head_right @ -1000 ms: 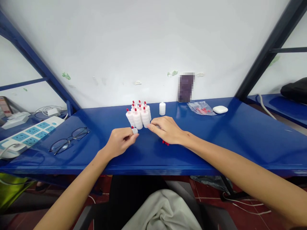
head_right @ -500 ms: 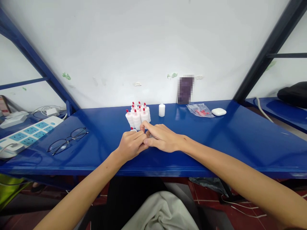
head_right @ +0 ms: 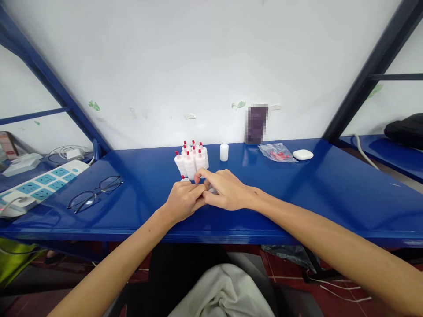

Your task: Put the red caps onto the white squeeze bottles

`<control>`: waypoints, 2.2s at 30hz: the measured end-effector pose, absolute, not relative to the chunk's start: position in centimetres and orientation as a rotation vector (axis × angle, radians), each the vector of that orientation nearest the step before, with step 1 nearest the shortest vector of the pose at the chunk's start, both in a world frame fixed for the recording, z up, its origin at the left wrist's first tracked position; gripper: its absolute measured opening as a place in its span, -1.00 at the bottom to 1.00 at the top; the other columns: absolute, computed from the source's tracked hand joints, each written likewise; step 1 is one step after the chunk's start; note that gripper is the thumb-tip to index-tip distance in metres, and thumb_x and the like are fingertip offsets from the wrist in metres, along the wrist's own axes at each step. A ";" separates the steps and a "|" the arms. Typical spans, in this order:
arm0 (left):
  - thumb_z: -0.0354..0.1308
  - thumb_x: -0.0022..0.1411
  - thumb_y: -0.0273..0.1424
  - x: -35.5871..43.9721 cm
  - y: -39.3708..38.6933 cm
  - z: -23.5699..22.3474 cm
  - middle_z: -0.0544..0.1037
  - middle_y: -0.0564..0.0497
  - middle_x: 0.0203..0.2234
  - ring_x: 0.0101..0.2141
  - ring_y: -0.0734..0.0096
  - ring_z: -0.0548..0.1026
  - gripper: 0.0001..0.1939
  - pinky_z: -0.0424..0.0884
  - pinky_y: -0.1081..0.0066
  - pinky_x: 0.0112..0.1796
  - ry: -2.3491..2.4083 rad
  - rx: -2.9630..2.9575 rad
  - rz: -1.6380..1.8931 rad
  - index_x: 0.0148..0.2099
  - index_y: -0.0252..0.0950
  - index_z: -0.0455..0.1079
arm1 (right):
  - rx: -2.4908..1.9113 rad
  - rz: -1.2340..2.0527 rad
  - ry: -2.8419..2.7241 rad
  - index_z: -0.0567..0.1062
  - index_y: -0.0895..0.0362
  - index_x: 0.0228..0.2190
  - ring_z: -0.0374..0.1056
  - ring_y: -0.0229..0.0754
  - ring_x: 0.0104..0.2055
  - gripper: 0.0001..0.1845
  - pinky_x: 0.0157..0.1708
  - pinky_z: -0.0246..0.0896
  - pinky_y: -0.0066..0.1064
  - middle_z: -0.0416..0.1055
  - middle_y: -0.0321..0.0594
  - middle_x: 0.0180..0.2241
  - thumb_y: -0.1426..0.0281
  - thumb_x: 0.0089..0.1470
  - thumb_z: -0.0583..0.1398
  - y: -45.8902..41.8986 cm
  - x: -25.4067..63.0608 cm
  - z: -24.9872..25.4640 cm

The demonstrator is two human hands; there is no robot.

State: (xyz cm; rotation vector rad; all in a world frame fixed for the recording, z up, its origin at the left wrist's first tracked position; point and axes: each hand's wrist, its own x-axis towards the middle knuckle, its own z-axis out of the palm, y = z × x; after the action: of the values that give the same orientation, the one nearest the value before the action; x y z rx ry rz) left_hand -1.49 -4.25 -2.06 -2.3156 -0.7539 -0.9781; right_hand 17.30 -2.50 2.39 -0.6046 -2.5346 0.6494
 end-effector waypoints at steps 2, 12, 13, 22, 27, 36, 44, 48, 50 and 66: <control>-0.13 0.47 -0.26 -1.5 -4.1 -2.3 0.45 0.07 -0.69 -0.66 0.47 0.41 -0.57 0.18 0.45 -0.57 -0.781 -2.367 -0.969 -0.40 -0.31 0.37 | -0.598 0.608 -2.539 0.24 0.11 -0.14 0.11 -0.29 -0.62 -0.71 -0.48 -0.06 -0.43 0.34 -0.46 -0.60 0.39 0.04 0.03 -2.6 17.2 2.4; -0.01 0.40 -0.33 -3.1 -5.1 -0.4 0.16 0.18 -0.72 -0.68 0.63 0.11 -0.56 0.04 0.52 -0.58 -1.041 -2.786 -1.323 -0.56 -0.30 0.13 | -0.581 0.508 -2.471 0.24 0.13 0.00 0.13 -0.26 -0.56 -0.60 -0.44 -0.03 -0.41 0.24 -0.44 -0.58 0.14 0.26 -0.02 -1.7 17.4 1.6; 0.01 0.39 -0.31 -3.7 -5.2 0.1 0.09 0.18 -0.73 -0.67 0.64 0.05 -0.53 0.00 0.51 -0.59 -1.150 -2.782 -1.446 -0.58 -0.30 0.08 | -0.578 0.505 -2.445 0.23 0.13 0.00 0.14 -0.26 -0.55 -0.62 -0.42 -0.01 -0.40 0.24 -0.43 -0.55 0.17 0.27 -0.03 -1.5 17.5 1.5; 0.10 0.30 -0.19 -6.0 -4.8 0.8 -0.01 0.16 -0.69 -0.62 0.62 -0.04 -0.45 -0.07 0.47 -0.57 -1.750 -2.458 -1.747 -0.61 -0.28 -0.05 | -0.652 0.398 -2.368 0.19 0.12 -0.12 0.24 -0.19 -0.30 -0.77 -0.27 0.18 -0.34 0.32 -0.12 -0.18 0.49 0.15 0.03 -0.4 17.2 1.0; 0.07 0.30 -0.16 -5.8 -4.3 0.3 0.02 0.16 -0.70 -0.60 0.60 -0.01 -0.45 -0.04 0.45 -0.52 -1.907 -2.284 -1.510 -0.63 -0.30 0.00 | -0.662 0.455 -2.263 0.32 0.10 -0.05 0.28 -0.28 -0.43 -0.69 -0.36 0.20 -0.42 0.45 -0.26 -0.29 0.30 0.18 0.16 -0.3 17.1 0.7; 0.01 0.33 -0.11 -5.9 -3.0 -0.1 0.13 0.15 -0.72 -0.60 0.53 0.01 -0.45 -0.04 0.43 -0.48 -2.003 -2.259 -1.092 -0.62 -0.30 0.04 | -0.657 0.226 -2.141 0.47 0.16 -0.14 0.19 -0.35 -0.57 -0.66 -0.46 0.15 -0.48 0.35 -0.39 -0.51 0.42 -0.02 0.21 -0.6 17.4 0.4; -0.02 0.37 -0.06 -6.2 -2.8 -0.6 0.24 0.11 -0.73 -0.65 0.49 0.13 -0.44 -0.04 0.42 -0.49 -1.890 -2.278 -1.031 -0.60 -0.27 0.08 | -0.670 0.213 -2.192 0.28 0.12 -0.59 0.10 -0.30 -0.56 -0.82 -0.40 0.04 -0.39 0.27 -0.35 -0.60 0.41 0.02 0.10 -0.6 17.2 1.0; 0.01 0.39 -0.12 -5.6 -3.6 -0.8 0.23 0.15 -0.70 -0.64 0.54 0.12 -0.49 -0.01 0.46 -0.50 -1.640 -2.350 -1.128 -0.56 -0.29 0.15 | -0.681 0.291 -2.269 0.23 0.12 -0.61 0.12 -0.27 -0.52 -0.77 -0.30 0.04 -0.32 0.24 -0.33 -0.60 0.42 0.05 0.03 -0.6 17.3 1.4; 0.02 0.41 -0.18 -4.9 -4.1 -0.8 0.24 0.15 -0.68 -0.62 0.55 0.14 -0.52 0.02 0.47 -0.50 -1.428 -2.436 -1.124 -0.54 -0.29 0.18 | -0.638 0.414 -2.283 0.23 0.12 -0.62 0.18 -0.25 -0.48 -0.75 -0.33 0.05 -0.34 0.27 -0.28 -0.55 0.41 0.07 0.01 -0.7 17.3 1.6; 0.13 0.37 -0.19 -4.0 -4.8 -1.1 0.34 0.12 -0.60 -0.56 0.54 0.27 -0.64 0.20 0.47 -0.47 -0.644 -2.265 -1.141 -0.43 -0.28 0.28 | -0.346 0.890 -2.584 0.25 0.12 -0.45 0.14 -0.23 -0.37 -0.70 -0.29 0.09 -0.35 0.23 -0.28 -0.42 0.38 0.30 -0.12 -1.5 16.9 1.2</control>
State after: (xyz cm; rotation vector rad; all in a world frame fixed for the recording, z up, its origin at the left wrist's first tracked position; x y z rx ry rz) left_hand -3.96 -4.77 -1.15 -2.2650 -0.6437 -1.1406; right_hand 16.86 -1.49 1.23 -0.3455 -2.5837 0.8896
